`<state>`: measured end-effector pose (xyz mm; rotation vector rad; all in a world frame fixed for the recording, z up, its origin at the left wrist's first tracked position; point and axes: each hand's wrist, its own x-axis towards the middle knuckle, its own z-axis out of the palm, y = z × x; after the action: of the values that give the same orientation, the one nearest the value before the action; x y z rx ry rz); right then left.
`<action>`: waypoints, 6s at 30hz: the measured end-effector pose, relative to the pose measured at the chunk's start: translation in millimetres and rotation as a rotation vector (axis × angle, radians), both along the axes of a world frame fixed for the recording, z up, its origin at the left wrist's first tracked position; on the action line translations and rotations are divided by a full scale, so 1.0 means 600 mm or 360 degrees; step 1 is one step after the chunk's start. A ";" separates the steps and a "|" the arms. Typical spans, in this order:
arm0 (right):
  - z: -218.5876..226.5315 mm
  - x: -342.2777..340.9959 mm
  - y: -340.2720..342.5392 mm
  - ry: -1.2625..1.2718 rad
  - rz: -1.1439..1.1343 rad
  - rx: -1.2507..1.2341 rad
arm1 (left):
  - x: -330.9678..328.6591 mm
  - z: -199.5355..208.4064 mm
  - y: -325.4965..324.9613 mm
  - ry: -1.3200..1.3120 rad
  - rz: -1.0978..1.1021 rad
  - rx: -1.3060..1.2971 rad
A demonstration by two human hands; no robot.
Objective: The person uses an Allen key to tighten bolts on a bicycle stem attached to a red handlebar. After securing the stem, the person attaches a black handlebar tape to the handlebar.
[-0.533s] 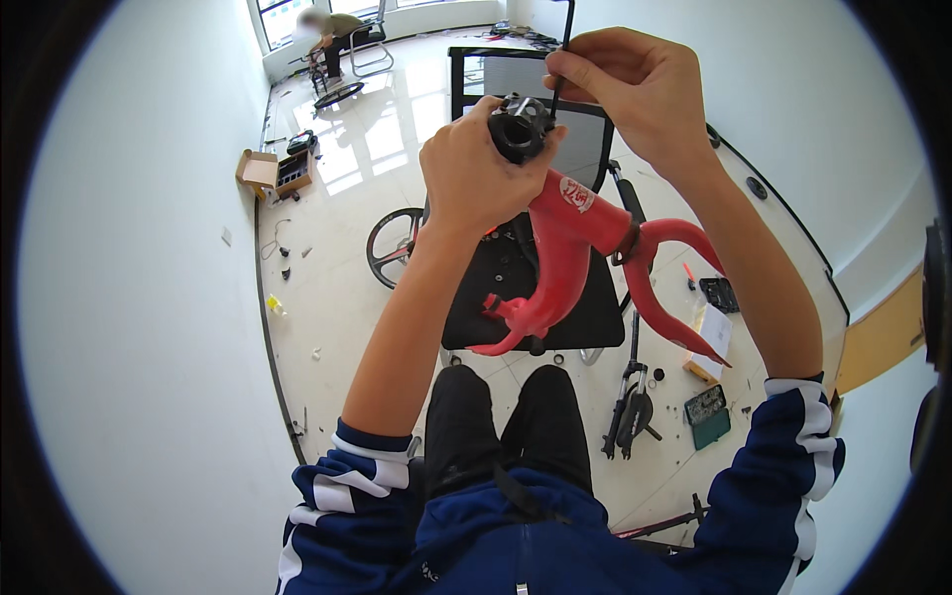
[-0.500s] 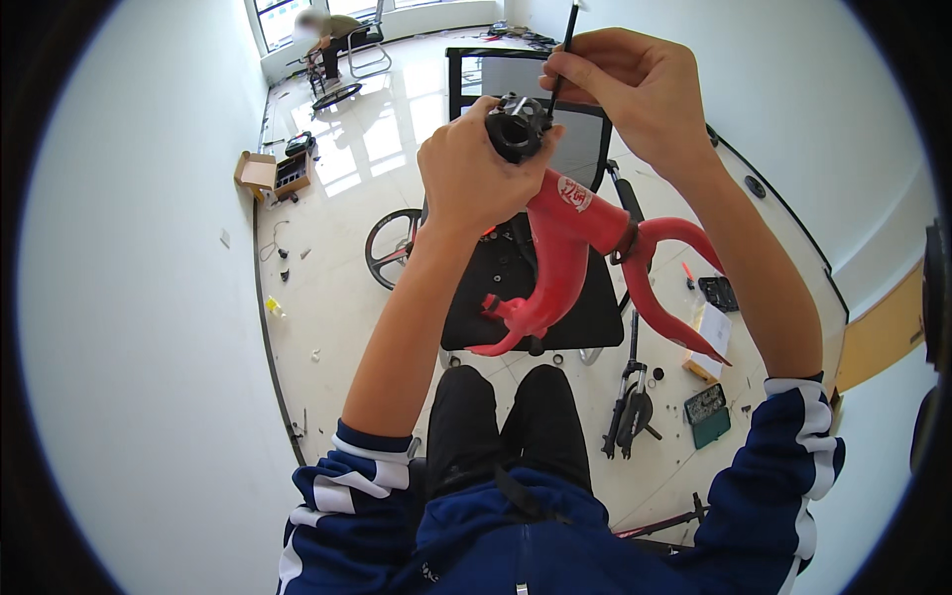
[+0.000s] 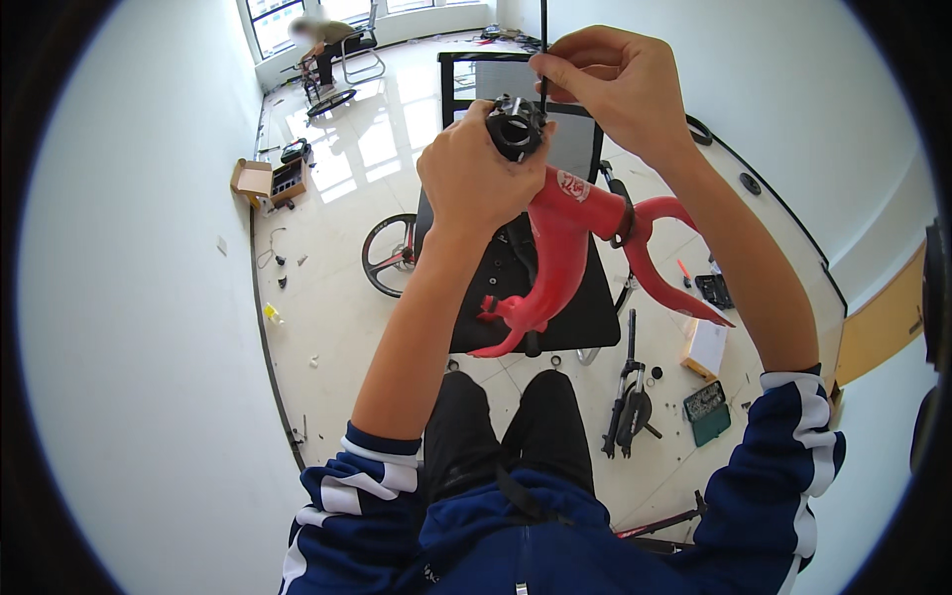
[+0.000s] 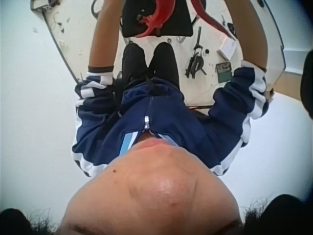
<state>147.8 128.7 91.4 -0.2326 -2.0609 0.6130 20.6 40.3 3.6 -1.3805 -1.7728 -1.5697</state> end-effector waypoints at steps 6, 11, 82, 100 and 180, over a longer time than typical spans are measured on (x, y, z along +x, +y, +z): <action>-0.006 -0.002 0.006 -0.0080 -0.0098 0.0028 | 0.002 0.003 0.004 -0.0015 0.0117 -0.0059; 0.001 -0.010 0.006 -0.0108 0.0144 -0.0170 | -0.009 0.008 0.004 -0.0054 0.0170 -0.0096; -0.037 -0.032 0.071 0.0000 0.0326 -0.0222 | -0.032 0.014 0.038 0.0073 0.0251 -0.0208; -0.061 -0.066 0.051 0.0180 0.0348 -0.0262 | -0.048 0.023 0.005 0.0174 0.0313 -0.0282; 0.013 -0.057 0.035 -0.0477 0.0444 -0.0045 | -0.059 -0.009 -0.012 -0.0007 0.0296 -0.0057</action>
<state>113.7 150.0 99.2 -0.0537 -2.3981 0.8168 -15.0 33.1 -2.0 -1.1900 -1.8808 -1.4510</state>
